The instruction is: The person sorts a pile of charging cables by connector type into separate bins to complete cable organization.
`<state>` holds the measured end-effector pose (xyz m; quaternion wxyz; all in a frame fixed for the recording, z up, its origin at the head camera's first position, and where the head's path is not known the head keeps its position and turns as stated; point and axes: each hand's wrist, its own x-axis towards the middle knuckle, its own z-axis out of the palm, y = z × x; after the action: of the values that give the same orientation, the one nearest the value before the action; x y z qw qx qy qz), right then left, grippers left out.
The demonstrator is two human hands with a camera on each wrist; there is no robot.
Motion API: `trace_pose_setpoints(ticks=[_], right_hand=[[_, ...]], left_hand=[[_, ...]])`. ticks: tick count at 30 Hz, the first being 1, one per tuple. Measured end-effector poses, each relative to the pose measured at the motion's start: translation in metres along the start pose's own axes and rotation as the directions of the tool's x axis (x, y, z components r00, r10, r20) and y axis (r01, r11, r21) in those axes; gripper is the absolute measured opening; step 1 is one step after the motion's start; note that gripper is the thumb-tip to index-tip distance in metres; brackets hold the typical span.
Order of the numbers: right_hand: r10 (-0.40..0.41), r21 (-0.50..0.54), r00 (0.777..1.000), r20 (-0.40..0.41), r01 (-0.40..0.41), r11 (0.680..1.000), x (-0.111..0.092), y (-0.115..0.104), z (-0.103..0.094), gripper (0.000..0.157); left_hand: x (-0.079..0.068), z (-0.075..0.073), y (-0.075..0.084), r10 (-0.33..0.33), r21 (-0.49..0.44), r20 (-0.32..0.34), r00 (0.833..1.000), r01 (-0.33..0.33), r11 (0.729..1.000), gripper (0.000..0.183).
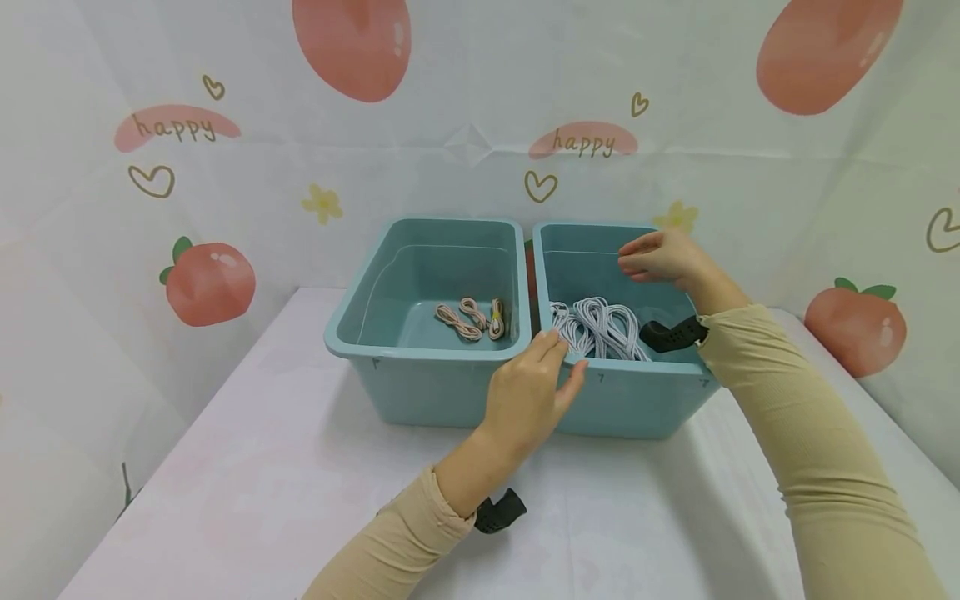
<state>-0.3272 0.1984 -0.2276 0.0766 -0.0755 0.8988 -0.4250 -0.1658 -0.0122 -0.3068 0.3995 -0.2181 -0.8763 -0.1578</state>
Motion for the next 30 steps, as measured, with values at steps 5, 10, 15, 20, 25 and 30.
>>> trace_pose_setpoints(ticks=[5,10,15,20,25,30], right_hand=[[-0.012,0.029,1.0,-0.026,0.012,1.0,-0.004,-0.004,-0.002,0.05],[-0.06,0.06,0.998,-0.02,0.061,0.996,-0.012,-0.012,-0.004,0.052],[-0.109,0.075,0.994,-0.014,0.11,0.991,-0.022,-0.022,-0.006,0.05],[-0.143,0.08,0.99,-0.004,0.142,0.987,-0.035,-0.029,-0.008,0.048],[-0.164,0.042,0.986,0.002,0.164,0.986,-0.047,-0.032,-0.009,0.049],[-0.191,-0.029,0.981,-0.028,0.19,0.981,-0.056,-0.033,-0.01,0.049]], left_hand=[[0.0,0.0,0.0,0.008,0.001,0.004,1.0,-0.008,1.0,0.026],[0.0,-0.001,-0.001,0.014,-0.001,0.001,1.0,-0.014,1.0,0.025],[0.002,-0.002,-0.003,0.022,0.004,0.011,1.0,-0.022,1.0,0.026],[0.004,-0.004,-0.003,0.021,0.021,0.044,0.999,-0.022,1.0,0.026],[0.006,-0.01,-0.003,0.01,-0.008,0.143,0.99,-0.009,1.0,0.028],[0.013,-0.031,-0.009,-0.015,-0.181,0.297,0.955,0.071,0.981,0.03]])
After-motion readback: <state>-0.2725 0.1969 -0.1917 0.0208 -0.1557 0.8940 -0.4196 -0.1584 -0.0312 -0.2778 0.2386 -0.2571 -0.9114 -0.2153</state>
